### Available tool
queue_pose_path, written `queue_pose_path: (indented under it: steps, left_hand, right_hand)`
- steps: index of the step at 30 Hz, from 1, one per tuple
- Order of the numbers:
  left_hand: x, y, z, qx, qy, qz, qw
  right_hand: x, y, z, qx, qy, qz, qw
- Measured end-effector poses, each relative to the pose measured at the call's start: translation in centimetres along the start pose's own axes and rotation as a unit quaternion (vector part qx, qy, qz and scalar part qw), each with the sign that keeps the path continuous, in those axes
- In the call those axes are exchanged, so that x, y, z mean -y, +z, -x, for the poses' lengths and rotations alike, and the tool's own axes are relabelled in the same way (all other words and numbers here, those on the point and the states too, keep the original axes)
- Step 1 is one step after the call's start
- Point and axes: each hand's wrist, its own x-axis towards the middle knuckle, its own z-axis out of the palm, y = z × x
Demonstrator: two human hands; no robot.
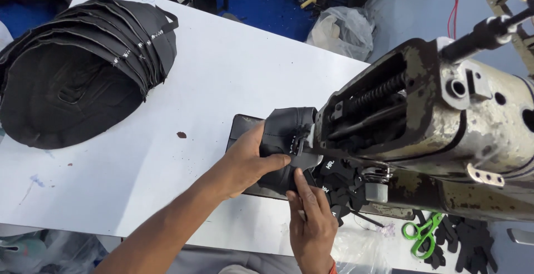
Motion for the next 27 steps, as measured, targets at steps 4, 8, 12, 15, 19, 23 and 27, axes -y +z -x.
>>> queue_pose_path:
  steps: [4, 8, 12, 15, 19, 23, 27]
  left_hand:
    - [0.1, 0.4, -0.5, -0.007, 0.023, 0.011, 1.000]
    - [1.2, 0.8, -0.7, -0.032, 0.052, 0.050, 0.997]
    - [1.3, 1.3, -0.8, -0.053, 0.075, 0.113, 0.989]
    - [1.1, 1.4, -0.8, -0.057, 0.071, 0.133, 0.987]
    - [2.0, 1.7, -1.0, -0.072, 0.079, 0.139, 0.985]
    - [2.6, 2.7, -0.3, -0.109, 0.116, 0.108, 0.981]
    - [3.1, 3.1, 0.5, -0.156, 0.164, -0.032, 0.974]
  right_hand:
    - [0.5, -0.4, -1.2, -0.006, 0.010, -0.002, 1.000]
    - [0.9, -1.1, -2.2, -0.004, 0.032, 0.005, 0.999]
    - [0.9, -1.6, -3.6, -0.005, 0.048, 0.037, 0.998]
    - [1.0, -1.8, -3.7, -0.006, 0.037, 0.026, 0.999]
    - [1.1, -2.1, -4.1, -0.005, 0.031, 0.007, 0.999]
    - [0.5, -2.8, -4.9, 0.020, 0.038, 0.003, 0.999]
    - [-0.3, -3.6, -5.5, 0.057, 0.027, -0.033, 0.997]
